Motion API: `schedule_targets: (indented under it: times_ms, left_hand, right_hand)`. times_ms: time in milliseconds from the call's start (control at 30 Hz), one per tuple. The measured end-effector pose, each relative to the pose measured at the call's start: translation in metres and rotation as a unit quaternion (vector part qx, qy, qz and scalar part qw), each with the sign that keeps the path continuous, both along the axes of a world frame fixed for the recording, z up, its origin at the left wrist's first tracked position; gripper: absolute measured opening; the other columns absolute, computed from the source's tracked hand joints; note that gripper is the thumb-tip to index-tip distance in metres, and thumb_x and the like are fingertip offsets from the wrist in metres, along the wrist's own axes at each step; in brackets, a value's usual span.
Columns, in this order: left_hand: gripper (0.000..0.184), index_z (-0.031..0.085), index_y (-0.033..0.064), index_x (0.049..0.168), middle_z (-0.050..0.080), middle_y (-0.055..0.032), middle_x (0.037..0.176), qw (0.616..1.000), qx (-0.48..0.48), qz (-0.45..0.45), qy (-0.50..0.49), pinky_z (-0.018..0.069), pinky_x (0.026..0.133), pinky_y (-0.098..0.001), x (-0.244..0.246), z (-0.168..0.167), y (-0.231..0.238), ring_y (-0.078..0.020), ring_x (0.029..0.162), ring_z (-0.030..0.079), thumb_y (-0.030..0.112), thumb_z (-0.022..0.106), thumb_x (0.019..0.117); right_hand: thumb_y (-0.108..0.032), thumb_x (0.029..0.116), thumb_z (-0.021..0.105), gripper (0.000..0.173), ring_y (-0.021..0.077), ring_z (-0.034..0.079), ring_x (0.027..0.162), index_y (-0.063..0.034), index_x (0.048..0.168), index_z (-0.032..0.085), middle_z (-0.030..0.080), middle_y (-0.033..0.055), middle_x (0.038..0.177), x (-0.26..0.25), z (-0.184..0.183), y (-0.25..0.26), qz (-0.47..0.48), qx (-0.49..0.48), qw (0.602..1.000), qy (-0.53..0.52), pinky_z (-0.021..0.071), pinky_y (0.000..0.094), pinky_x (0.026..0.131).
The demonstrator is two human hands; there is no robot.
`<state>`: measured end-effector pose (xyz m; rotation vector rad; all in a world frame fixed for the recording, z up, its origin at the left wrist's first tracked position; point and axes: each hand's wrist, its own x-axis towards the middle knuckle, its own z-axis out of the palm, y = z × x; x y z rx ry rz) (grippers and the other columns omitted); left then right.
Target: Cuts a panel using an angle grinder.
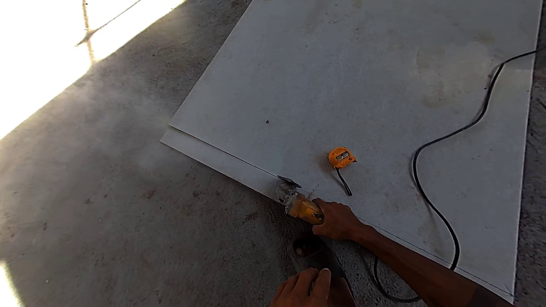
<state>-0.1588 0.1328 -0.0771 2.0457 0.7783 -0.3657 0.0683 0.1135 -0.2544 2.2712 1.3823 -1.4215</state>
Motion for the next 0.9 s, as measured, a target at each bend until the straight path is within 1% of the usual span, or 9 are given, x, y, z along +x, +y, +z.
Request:
schedule_targets:
  times_ms: [167,367,467,567,900]
  left_hand:
    - [0.053,0.064,0.0071,0.139,0.068,-0.0153,0.130,1.000,0.003,-0.002,-0.005,0.0536,0.098,-0.0494,0.000,0.001,0.000,-0.0320,0.118,0.067,0.046,0.053,0.1047]
    - [0.053,0.063,0.0066,0.139,0.068,-0.0155,0.130,1.000,0.004,-0.002,-0.008,0.0534,0.098,-0.0492,-0.002,0.001,-0.002,-0.0322,0.118,0.067,0.046,0.053,0.1048]
    - [0.053,0.063,0.0066,0.139,0.068,-0.0153,0.131,1.000,0.003,-0.001,-0.005,0.0531,0.099,-0.0492,-0.003,0.001,-0.001,-0.0317,0.119,0.066,0.046,0.053,0.1049]
    - [0.053,0.064,0.0070,0.139,0.068,-0.0150,0.131,1.000,0.006,0.006,-0.008,0.0535,0.098,-0.0488,-0.005,0.001,-0.003,-0.0313,0.117,0.067,0.046,0.054,0.1043]
    - [0.054,0.063,0.0071,0.140,0.067,-0.0154,0.132,1.000,0.011,0.000,-0.002,0.0530,0.099,-0.0487,-0.006,0.003,-0.005,-0.0319,0.118,0.066,0.047,0.053,0.1049]
  right_hand:
    - [-0.054,0.0799,0.073,0.067,0.0268,0.068,0.102,-0.0195,0.135,0.057,0.071,0.0072,0.104,0.002,0.001,-0.004,-0.004,-0.006,1.000,-0.001,0.0517,0.0528,0.084]
    - [-0.055,0.0789,0.073,0.064,0.0249,0.068,0.099,-0.0211,0.131,0.058,0.071,0.0051,0.101,0.003,-0.002,-0.005,-0.007,0.001,1.000,-0.001,0.0518,0.0514,0.083]
    - [-0.055,0.0785,0.073,0.066,0.0255,0.068,0.100,-0.0215,0.133,0.058,0.071,0.0053,0.102,0.004,-0.002,-0.008,-0.009,0.001,1.000,0.000,0.0518,0.0520,0.083]
    - [-0.054,0.0790,0.074,0.069,0.0268,0.068,0.103,-0.0218,0.137,0.057,0.071,0.0065,0.105,0.004,0.000,-0.010,-0.012,-0.005,1.000,0.000,0.0517,0.0537,0.085]
    - [-0.054,0.0789,0.074,0.067,0.0258,0.068,0.101,-0.0209,0.135,0.058,0.071,0.0061,0.103,0.007,0.000,-0.015,-0.013,-0.003,1.000,0.003,0.0523,0.0522,0.084]
